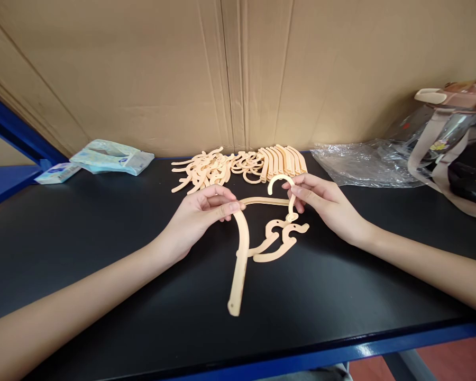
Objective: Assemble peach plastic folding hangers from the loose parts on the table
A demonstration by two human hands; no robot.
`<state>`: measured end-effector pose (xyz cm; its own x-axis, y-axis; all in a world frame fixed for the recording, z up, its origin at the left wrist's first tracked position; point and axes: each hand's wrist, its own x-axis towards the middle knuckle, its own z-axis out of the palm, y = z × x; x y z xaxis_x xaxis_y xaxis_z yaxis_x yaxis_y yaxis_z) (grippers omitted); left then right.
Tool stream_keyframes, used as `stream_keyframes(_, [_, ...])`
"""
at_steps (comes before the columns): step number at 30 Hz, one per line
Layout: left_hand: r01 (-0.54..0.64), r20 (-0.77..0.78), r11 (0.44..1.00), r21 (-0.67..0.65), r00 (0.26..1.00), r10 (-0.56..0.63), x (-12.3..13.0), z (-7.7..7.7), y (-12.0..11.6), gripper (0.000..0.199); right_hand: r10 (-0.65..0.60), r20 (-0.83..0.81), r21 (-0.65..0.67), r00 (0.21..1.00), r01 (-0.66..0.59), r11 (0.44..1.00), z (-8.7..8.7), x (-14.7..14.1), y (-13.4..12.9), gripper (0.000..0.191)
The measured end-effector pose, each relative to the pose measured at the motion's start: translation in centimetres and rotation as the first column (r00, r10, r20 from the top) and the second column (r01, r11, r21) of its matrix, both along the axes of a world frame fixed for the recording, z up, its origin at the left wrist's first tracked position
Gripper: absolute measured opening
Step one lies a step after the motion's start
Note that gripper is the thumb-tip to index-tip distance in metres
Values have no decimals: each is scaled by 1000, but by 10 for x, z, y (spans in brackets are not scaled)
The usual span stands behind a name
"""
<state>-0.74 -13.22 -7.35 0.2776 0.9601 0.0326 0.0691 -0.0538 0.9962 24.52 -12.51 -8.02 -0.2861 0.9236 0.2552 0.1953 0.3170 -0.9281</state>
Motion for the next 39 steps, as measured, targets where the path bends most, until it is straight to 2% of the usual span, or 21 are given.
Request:
stream_keyframes(3, [60,-148,995,82,988,-47,1,1,-4,16,14,-7,6,1000,-14,1000,0,-1,1,18])
stream_keyframes(5, [86,-306,977,195,952,-23,1,4,-8,17,22,-9,9,1000,-22,1000,0,-1,1,19])
stream_keyframes(8, [117,-553,890,442,816,167,0,10,-14,23,18,-9,-6,1000,-18,1000,1,-1,0,18])
stream_keyframes(10, [172,-658,827,535,699,280,0,13,-18,30,15,-10,-28,1000,-15,1000,2,-1,-1,19])
stream_keyframes(12, [226,-725,817,531,620,299,1,14,-20,38,14,-14,-46,1000,-15,999,3,-1,-1,22])
stream_keyframes(14, [257,-768,839,480,585,260,3,13,-23,44,14,-20,-60,1000,-15,998,3,-1,-1,26])
stream_keyframes(19, [277,-793,891,360,594,136,6,10,-26,27,18,-36,-105,999,-21,994,5,-2,-1,34])
stream_keyframes(22, [264,-800,903,338,586,128,7,10,-28,16,16,-67,-138,998,-25,990,5,-3,-1,39])
stream_keyframes(24, [289,-805,881,375,572,156,7,10,-29,12,13,-94,-171,996,-29,985,5,-3,0,41])
stream_keyframes(27, [356,-791,804,476,573,214,7,9,-30,9,9,-135,-203,991,-37,978,4,-2,2,42])
stream_keyframes(30, [411,-775,746,524,593,218,5,7,-27,8,18,-165,-210,986,-53,976,4,-2,2,46])
stream_keyframes(32, [435,-777,743,508,604,178,4,6,-25,7,41,-175,-221,984,-80,972,5,-2,1,47])
stream_keyframes(35, [447,-772,771,454,630,89,2,4,-23,7,73,-186,-240,980,-117,964,6,-2,-1,50])
stream_keyframes(39, [487,-737,772,409,675,-35,2,1,-23,16,77,-189,-273,979,-128,954,7,-4,-3,46])
